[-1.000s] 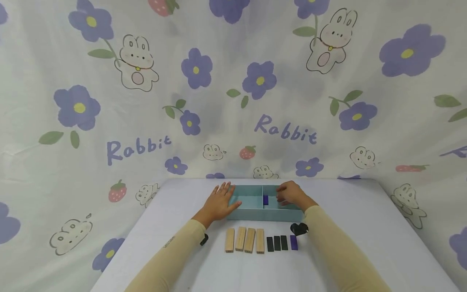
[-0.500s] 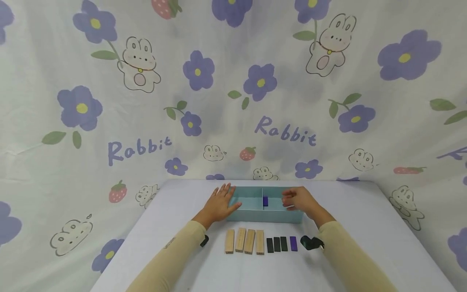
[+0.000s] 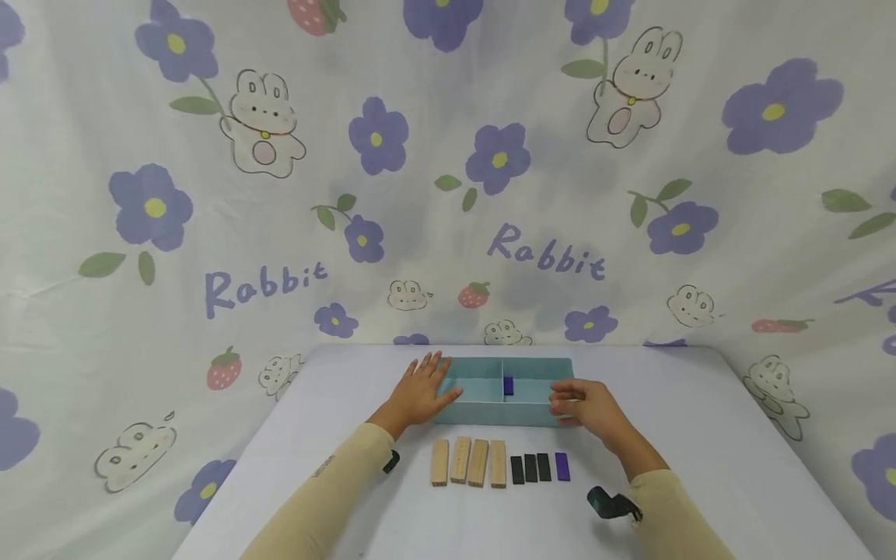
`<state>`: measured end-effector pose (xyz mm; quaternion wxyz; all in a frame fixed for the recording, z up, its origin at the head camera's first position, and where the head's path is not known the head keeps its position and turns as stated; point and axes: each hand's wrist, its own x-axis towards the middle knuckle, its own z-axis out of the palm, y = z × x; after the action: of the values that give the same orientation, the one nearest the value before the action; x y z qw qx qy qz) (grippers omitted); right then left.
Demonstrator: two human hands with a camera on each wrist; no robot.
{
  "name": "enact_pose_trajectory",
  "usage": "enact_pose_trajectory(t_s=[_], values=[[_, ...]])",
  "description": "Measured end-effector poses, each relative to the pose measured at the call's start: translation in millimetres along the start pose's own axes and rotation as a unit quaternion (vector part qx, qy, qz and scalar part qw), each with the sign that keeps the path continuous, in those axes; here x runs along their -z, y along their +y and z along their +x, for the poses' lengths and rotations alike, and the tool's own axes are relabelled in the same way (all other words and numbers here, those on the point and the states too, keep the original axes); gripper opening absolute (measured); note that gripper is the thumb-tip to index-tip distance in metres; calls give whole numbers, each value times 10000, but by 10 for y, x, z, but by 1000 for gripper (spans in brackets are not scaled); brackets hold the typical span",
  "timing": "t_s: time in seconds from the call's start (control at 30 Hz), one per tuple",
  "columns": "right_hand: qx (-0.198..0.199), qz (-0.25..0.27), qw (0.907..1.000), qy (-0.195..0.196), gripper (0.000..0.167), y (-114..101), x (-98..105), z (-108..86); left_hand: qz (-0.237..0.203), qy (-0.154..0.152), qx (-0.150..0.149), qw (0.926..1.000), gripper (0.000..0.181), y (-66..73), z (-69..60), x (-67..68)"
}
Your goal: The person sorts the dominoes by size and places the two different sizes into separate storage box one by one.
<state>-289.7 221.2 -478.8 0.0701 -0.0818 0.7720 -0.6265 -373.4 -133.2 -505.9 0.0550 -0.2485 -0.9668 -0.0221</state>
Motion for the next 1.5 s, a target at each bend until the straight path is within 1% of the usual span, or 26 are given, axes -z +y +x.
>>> enact_pose_trajectory(t_s=[0.1,0.17,0.23,0.33,0.47,0.53,0.73,0.87,0.97,1.0,1.13,1.23,1.37,1.5], values=[[-117,-35,9999,24,50,39,34,-81,5,25,-7,10000,89,10,9,8],[-197,-76,9998,-62,53,94,53,-127,0,64,11,10000,88,11,12,7],[-364,-71,9992,-112,54,161,63,-173,-9,66,30,10000,88,9,17,-4],[-569,-48,9982,-174,53,266,73,-247,-1,-9,51,10000,90,11,22,-22],[-663,-103,9976,-148,54,366,71,-327,34,-31,73,10000,93,13,33,-43],[-684,-206,9973,-146,54,399,63,-346,52,-9,70,10000,93,10,37,-50],[-823,-617,9940,-359,55,455,16,-332,68,57,136,9999,91,-13,47,-36],[-929,-869,9915,-255,53,487,-46,-342,53,89,138,9999,91,-25,45,-48],[-1018,-953,9901,-139,53,515,-98,-374,10,99,109,9999,91,-18,33,-67],[-1029,-1002,9896,-95,53,523,-113,-381,6,91,108,9999,91,-11,27,-65],[-1036,-1495,9832,162,54,529,-170,-385,-34,150,52,9999,91,-9,16,-63],[-964,-2013,9744,250,56,535,-196,-386,-94,154,25,9998,92,-4,3,-62],[-855,-2347,9678,298,56,542,-214,-377,-76,83,45,9999,93,-3,-2,-58],[-657,-2505,9655,283,46,526,-218,-367,-86,61,69,9999,92,2,5,-43]])
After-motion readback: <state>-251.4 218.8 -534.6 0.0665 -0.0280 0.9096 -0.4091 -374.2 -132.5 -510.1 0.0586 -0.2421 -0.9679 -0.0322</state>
